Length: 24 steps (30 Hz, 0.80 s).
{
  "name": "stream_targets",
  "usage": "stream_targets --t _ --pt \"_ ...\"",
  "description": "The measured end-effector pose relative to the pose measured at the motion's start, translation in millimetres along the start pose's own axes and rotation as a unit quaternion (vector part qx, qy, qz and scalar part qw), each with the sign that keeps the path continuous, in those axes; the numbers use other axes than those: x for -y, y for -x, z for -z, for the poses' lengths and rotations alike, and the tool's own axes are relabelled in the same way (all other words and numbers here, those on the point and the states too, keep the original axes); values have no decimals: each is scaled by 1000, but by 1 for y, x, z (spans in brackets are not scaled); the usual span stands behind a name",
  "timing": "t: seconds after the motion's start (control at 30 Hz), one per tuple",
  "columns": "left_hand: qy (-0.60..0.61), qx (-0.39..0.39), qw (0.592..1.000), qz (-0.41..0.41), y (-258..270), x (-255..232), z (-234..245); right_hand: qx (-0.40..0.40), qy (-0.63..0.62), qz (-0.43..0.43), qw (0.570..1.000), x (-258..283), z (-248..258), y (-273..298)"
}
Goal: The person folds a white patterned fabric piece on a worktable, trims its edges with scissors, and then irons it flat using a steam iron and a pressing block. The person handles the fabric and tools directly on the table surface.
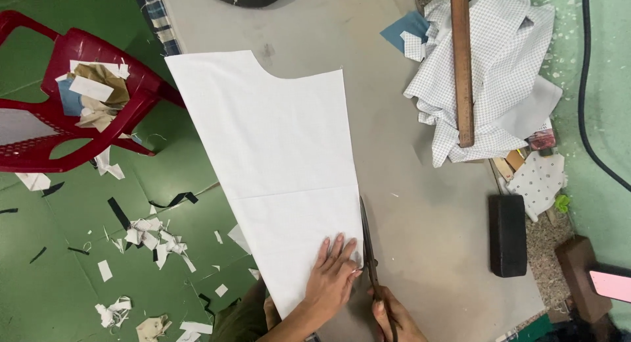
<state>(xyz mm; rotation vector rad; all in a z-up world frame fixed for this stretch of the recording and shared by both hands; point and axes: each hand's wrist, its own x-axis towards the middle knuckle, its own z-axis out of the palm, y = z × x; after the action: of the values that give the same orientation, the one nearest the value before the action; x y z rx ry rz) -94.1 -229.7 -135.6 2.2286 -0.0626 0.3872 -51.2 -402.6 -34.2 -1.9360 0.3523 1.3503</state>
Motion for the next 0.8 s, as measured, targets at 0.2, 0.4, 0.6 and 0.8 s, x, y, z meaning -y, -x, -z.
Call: stream_targets --t 0.2,0.4,0.6,0.8 --pt "5 -3 1000 -1 0 0 0 -3 75 16 997 9 -6 -9" --pt "21 -15 1000 0 -3 -1 3 -43 99 55 993 3 -14 -18" --pt "28 6 1000 10 -2 -1 3 -45 87 44 994 15 -20 -13" --pt "31 0 999 10 -1 0 2 -53 72 85 992 3 -22 -16"
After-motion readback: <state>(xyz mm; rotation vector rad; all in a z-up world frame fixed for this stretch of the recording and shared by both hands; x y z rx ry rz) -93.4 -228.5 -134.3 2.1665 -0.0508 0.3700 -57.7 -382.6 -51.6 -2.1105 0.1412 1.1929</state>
